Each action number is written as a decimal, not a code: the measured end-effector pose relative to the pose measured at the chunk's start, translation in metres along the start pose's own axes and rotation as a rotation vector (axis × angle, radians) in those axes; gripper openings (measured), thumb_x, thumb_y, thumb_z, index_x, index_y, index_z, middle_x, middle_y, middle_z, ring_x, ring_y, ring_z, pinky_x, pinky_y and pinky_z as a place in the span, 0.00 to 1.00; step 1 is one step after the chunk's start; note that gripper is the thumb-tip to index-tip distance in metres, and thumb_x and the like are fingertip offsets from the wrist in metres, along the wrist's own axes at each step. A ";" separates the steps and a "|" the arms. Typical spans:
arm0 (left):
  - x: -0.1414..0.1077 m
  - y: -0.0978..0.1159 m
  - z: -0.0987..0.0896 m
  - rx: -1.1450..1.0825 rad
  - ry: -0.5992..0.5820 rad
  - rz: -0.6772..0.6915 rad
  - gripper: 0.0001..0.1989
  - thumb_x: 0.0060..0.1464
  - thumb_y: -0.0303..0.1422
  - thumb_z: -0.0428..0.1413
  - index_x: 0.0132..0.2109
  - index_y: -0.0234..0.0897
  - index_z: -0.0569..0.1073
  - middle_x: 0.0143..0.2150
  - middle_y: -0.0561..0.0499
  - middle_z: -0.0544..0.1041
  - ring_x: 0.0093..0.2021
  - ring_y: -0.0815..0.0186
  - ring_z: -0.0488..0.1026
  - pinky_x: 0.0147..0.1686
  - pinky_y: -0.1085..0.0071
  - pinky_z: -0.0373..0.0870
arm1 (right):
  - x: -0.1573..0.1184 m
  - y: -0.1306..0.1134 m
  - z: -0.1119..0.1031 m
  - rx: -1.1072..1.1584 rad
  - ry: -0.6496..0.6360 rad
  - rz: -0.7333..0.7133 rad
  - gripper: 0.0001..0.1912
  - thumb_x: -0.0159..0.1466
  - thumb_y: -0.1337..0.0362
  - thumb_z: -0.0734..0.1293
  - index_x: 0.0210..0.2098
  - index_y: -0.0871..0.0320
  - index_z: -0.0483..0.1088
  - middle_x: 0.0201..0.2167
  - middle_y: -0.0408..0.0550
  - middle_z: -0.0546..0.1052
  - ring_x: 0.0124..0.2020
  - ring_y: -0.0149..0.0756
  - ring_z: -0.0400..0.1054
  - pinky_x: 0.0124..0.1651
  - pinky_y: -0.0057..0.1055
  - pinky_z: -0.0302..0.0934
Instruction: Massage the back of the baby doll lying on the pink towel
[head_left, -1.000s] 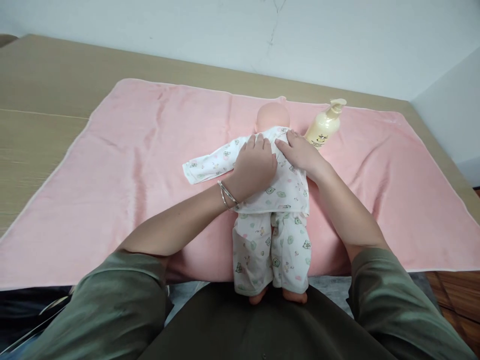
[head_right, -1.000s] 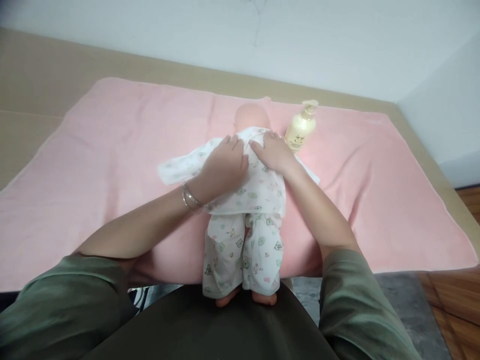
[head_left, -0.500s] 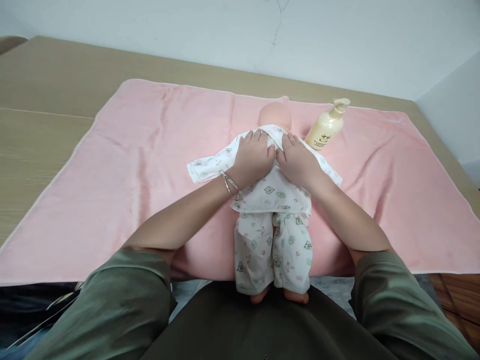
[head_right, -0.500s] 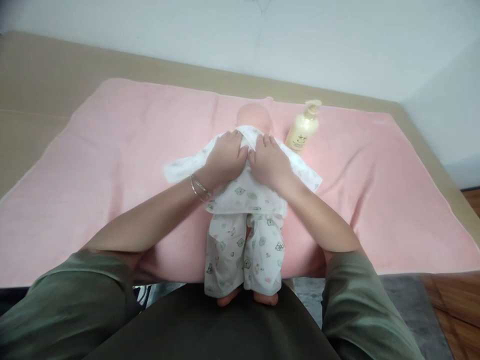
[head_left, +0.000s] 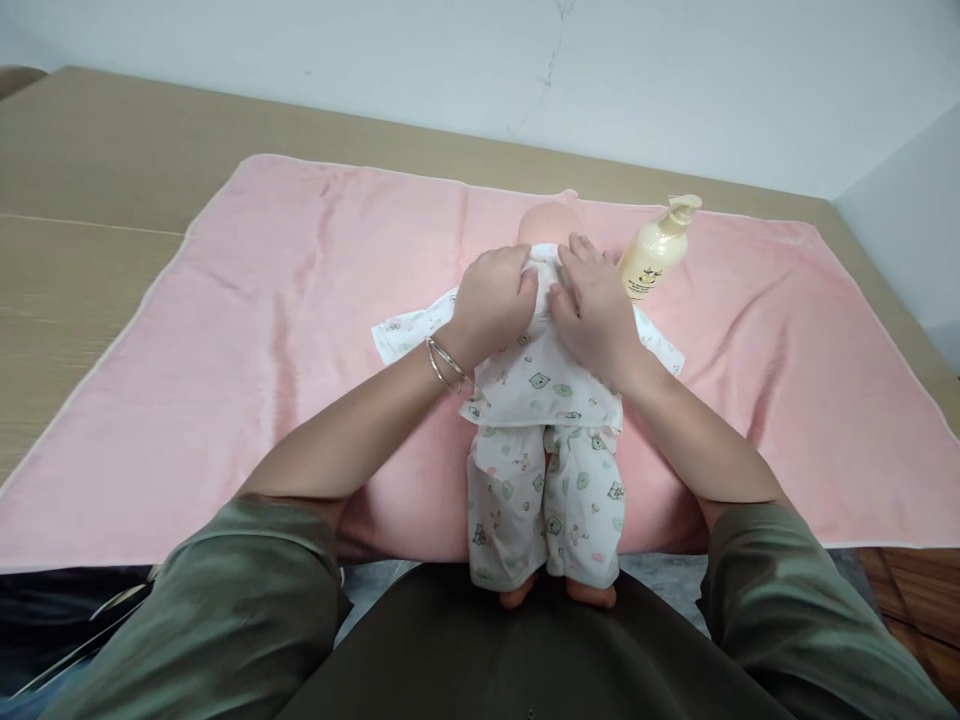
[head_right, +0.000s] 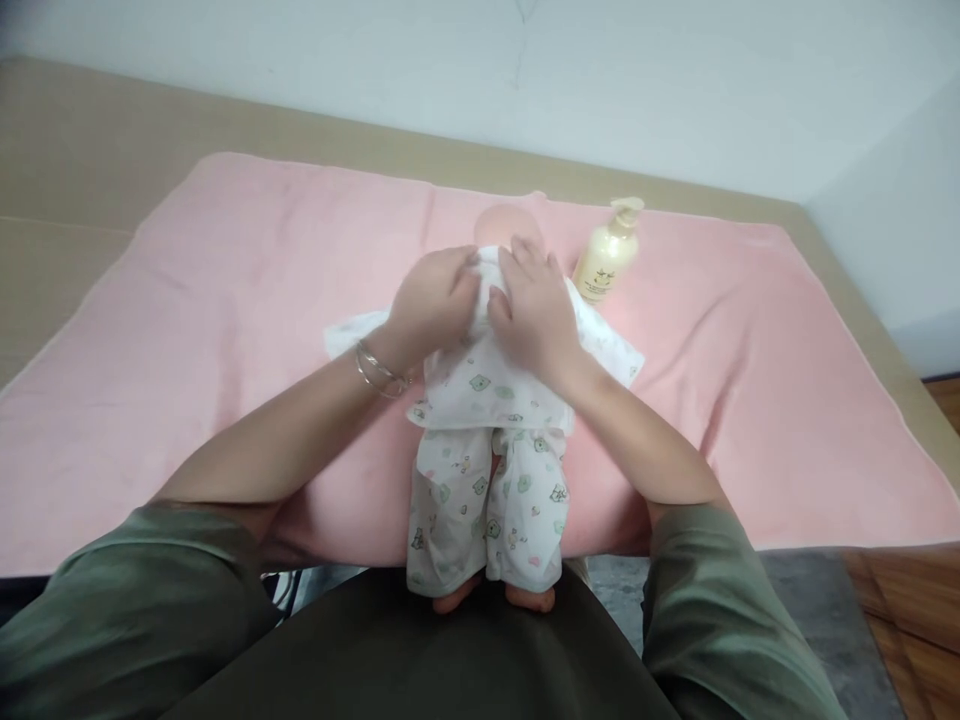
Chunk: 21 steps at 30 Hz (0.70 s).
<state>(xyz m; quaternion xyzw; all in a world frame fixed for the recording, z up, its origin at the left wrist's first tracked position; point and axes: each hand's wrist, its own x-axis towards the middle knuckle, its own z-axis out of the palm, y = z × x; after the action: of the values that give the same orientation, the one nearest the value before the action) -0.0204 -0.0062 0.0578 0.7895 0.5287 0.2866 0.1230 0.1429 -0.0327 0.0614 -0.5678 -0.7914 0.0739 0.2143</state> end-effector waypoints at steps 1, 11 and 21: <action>0.002 -0.001 -0.006 -0.013 0.018 -0.019 0.21 0.66 0.31 0.43 0.56 0.37 0.77 0.54 0.40 0.82 0.59 0.49 0.76 0.64 0.49 0.71 | -0.001 -0.002 0.004 0.008 -0.018 -0.006 0.31 0.73 0.64 0.55 0.74 0.57 0.60 0.76 0.55 0.62 0.80 0.52 0.46 0.80 0.66 0.37; 0.007 0.005 -0.075 -0.108 0.130 -0.270 0.27 0.68 0.29 0.49 0.72 0.31 0.64 0.71 0.42 0.73 0.71 0.54 0.68 0.72 0.50 0.65 | -0.013 -0.017 0.008 0.005 -0.025 -0.055 0.32 0.73 0.65 0.56 0.76 0.55 0.59 0.78 0.52 0.57 0.82 0.52 0.40 0.81 0.66 0.37; 0.002 0.009 -0.072 -0.122 0.122 -0.271 0.31 0.67 0.31 0.52 0.74 0.36 0.59 0.69 0.44 0.74 0.69 0.50 0.68 0.70 0.46 0.65 | -0.016 -0.021 -0.001 -0.027 -0.037 -0.090 0.29 0.75 0.62 0.57 0.74 0.53 0.61 0.79 0.53 0.56 0.82 0.54 0.39 0.79 0.69 0.35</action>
<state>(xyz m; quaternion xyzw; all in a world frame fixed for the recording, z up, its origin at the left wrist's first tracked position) -0.0551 -0.0162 0.1206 0.6831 0.6185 0.3463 0.1758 0.1290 -0.0552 0.0658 -0.5330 -0.8208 0.0640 0.1952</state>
